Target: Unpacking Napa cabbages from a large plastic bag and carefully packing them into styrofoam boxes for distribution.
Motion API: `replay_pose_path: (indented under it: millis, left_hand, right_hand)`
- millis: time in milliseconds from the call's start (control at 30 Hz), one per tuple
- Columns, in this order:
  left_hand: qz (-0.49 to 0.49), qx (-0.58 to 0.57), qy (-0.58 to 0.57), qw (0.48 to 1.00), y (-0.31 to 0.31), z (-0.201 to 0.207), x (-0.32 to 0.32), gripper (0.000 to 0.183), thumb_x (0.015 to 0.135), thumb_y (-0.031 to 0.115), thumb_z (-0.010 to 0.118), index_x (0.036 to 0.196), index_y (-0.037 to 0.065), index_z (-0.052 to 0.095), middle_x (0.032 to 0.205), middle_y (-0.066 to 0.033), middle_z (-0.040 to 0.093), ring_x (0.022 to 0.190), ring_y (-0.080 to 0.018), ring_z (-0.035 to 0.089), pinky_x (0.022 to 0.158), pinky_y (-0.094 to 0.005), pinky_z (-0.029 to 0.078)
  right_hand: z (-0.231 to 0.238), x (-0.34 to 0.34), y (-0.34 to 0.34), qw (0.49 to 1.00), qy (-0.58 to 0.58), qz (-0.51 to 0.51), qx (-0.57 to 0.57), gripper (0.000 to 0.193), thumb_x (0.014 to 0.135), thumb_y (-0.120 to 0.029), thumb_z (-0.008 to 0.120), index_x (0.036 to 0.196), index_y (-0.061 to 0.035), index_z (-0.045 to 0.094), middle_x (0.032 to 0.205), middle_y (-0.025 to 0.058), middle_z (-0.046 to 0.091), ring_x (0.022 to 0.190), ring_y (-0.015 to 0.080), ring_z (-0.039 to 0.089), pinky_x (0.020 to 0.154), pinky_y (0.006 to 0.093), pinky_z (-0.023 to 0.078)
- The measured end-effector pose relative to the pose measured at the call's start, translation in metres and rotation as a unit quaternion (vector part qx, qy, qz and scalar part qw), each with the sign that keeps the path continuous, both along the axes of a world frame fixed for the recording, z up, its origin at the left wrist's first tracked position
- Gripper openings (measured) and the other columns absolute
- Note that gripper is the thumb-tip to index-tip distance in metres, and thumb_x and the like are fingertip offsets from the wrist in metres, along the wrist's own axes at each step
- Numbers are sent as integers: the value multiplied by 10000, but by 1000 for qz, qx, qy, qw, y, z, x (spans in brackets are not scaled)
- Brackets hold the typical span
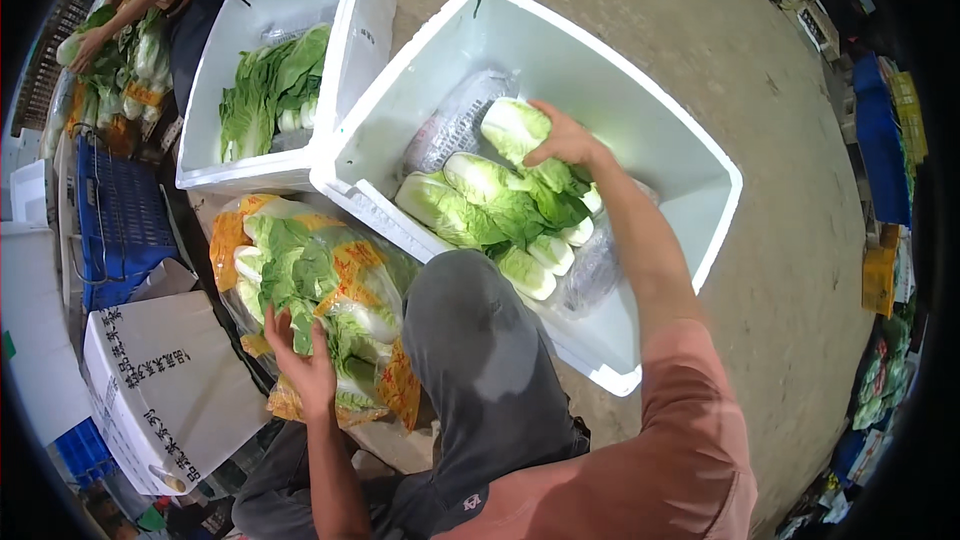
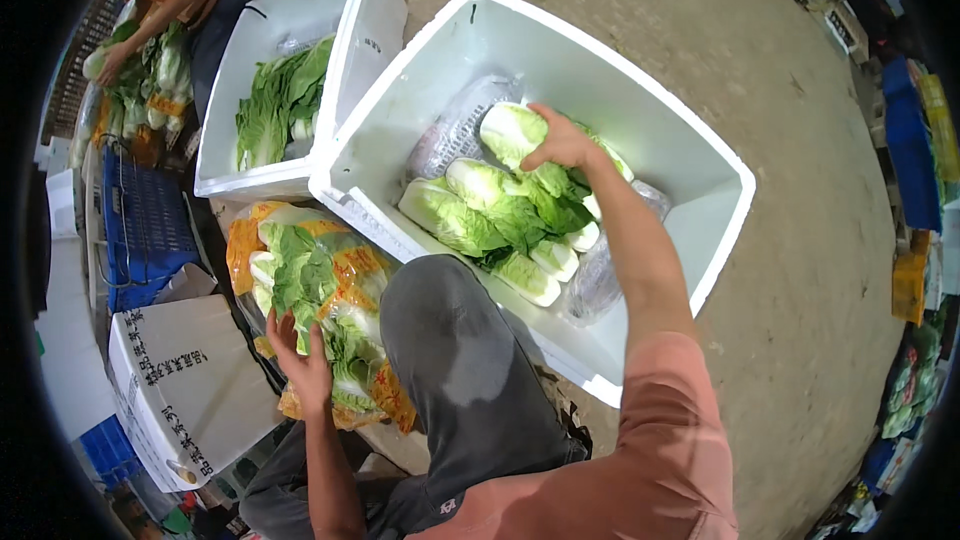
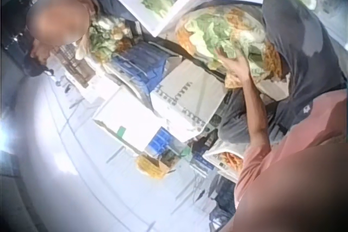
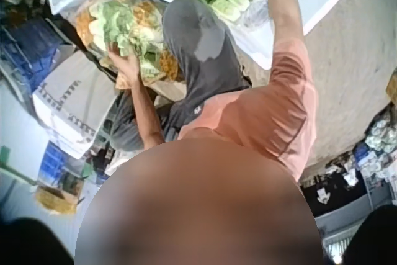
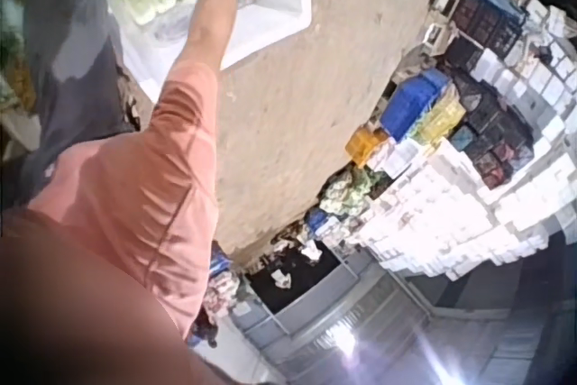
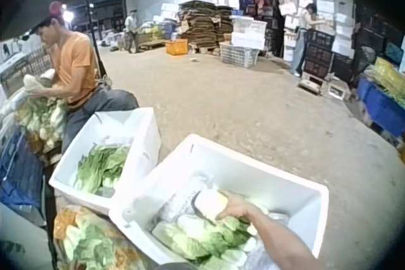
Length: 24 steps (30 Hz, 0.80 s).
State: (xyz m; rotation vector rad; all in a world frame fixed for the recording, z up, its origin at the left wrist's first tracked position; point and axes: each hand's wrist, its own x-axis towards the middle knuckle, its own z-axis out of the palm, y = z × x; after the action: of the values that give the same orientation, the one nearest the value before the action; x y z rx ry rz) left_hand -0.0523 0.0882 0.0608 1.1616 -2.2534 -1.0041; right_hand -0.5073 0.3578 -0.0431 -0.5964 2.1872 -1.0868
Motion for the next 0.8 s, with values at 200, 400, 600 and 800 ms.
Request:
replay_pose_path:
  millis: [200,400,600,800]
  left_hand:
    - [46,-85,-10,995,-16,-39,32,700,918,111,675,1498,-21,305,1405,-281,474,1335,-352,454,1135,-432,320]
    - [124,-98,-115,981,-12,-83,53,701,965,234,642,1487,-77,292,1473,-306,407,1380,-401,397,1147,-435,294]
    - [97,-99,-196,971,1,-116,72,675,1003,308,580,1484,-81,309,1487,-303,382,1375,-428,379,1147,-462,290]
    - [95,-163,-249,950,5,-103,96,682,983,323,599,1466,-71,322,1462,-342,377,1368,-494,340,1143,-529,256]
  right_hand:
    - [-53,18,-10,999,3,-40,11,1166,515,-243,942,1527,-148,372,1428,226,486,1343,341,460,1132,423,364]
    - [-38,33,-21,988,74,1,136,1072,672,-697,787,1528,-200,373,1471,237,423,1370,420,401,1143,469,341]
    - [-44,37,-28,942,199,17,270,1049,705,-856,592,1525,-231,397,1452,241,433,1394,389,366,1132,581,264]
    - [-24,45,-38,930,252,35,266,1092,726,-835,591,1557,-181,320,1538,249,333,1440,400,297,1144,598,243]
